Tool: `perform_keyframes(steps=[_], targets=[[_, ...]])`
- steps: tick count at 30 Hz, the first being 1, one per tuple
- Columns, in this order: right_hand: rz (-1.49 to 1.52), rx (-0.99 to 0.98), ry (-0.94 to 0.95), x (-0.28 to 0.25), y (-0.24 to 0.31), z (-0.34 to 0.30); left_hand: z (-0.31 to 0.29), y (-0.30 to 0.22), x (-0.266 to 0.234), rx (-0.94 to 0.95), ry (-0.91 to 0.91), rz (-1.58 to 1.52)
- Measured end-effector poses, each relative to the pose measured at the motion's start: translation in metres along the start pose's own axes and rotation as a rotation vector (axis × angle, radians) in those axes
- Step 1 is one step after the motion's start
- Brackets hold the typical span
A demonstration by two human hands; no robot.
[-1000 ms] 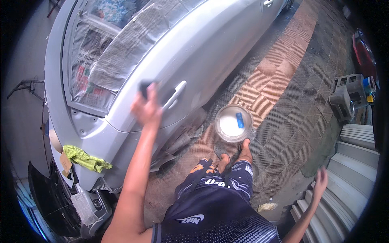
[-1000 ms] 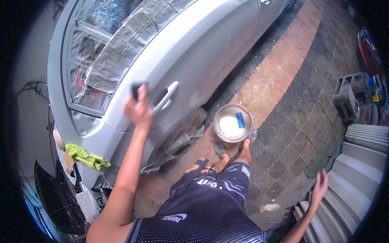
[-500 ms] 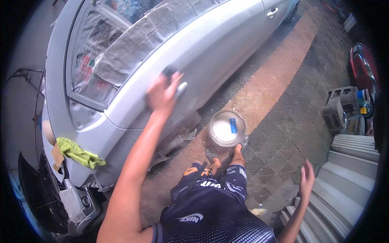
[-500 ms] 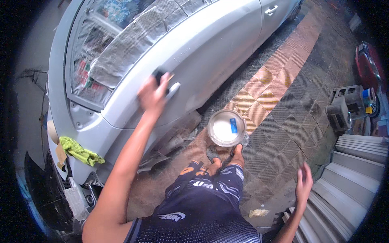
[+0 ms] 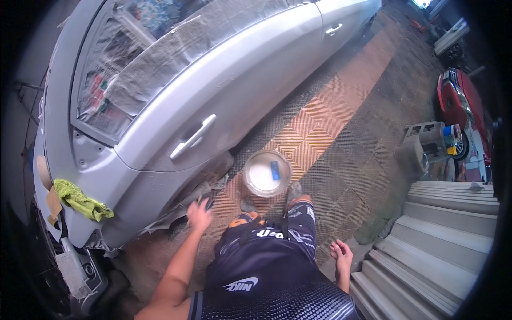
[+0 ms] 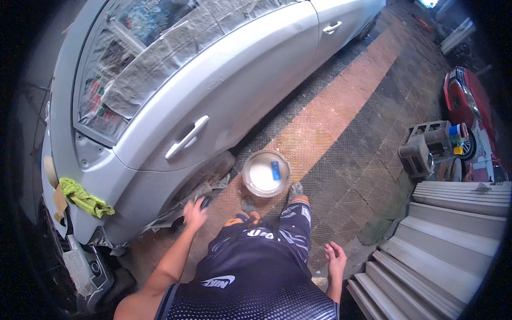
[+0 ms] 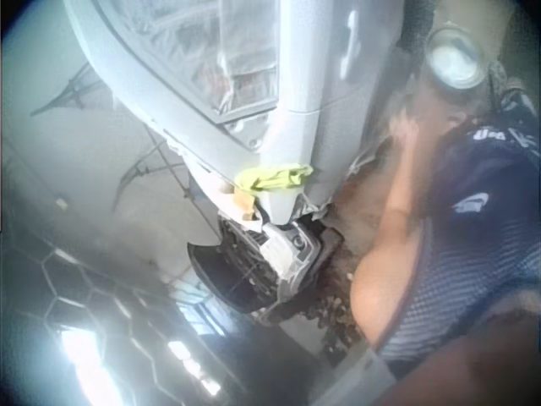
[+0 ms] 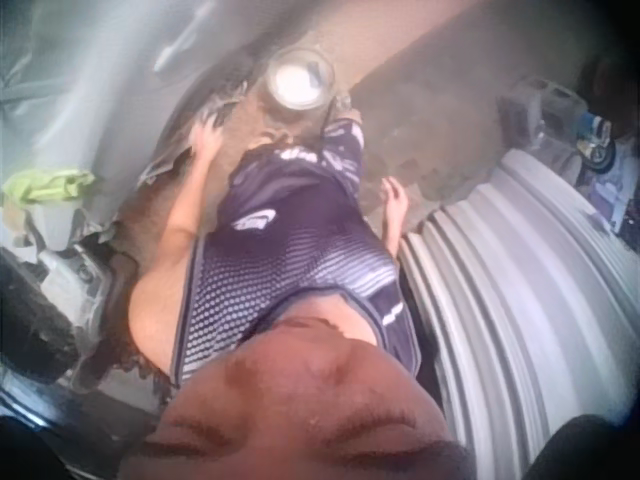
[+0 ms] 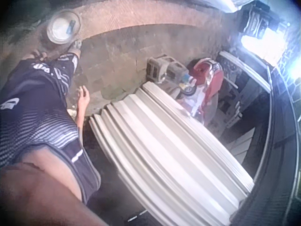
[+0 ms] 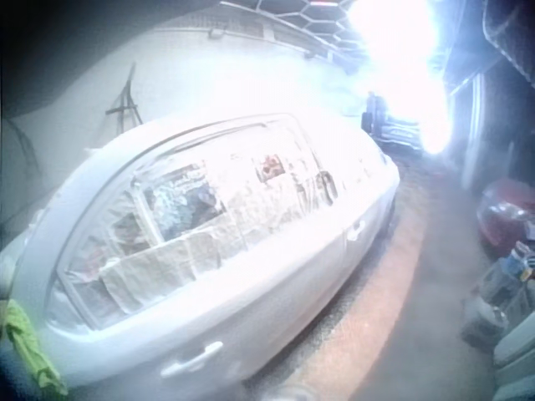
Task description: The person retrieves sandpaper from a car hood, dips it in a bucket of water, and sands the side panel of a silver car. The person repeatedly wets the sandpaper and continues sanding the same area.
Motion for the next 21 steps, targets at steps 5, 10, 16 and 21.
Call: perform_keyframes(steps=[5, 10, 16, 21], targets=[[-0.159, -0.436, 0.111, -0.004, 0.081, 0.092, -0.101, 0.055, -0.023, -0.735, 0.255, 0.265], [-0.554, -0.841, 0.168, -0.041, 0.229, 0.163, -0.133, 0.109, 0.008, -0.857, -0.351, -0.452], [-0.736, -1.025, 0.018, -0.132, 0.306, 0.249, -0.101, -0.089, 0.05, -0.833, -0.2, -0.177], [-0.776, -1.047, 0.137, -0.16, 0.329, 0.288, -0.132, -0.149, 0.114, -0.882, -0.157, -0.386]])
Point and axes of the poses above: each hand's wrist, its own z-axis towards the middle knuckle, its own x-axis out of the palm, y = z × x, the point moved 4 cm from there along z, towards the middle knuckle, and after that the axes turned 10 degrees about -z, right-handed, at the moved point
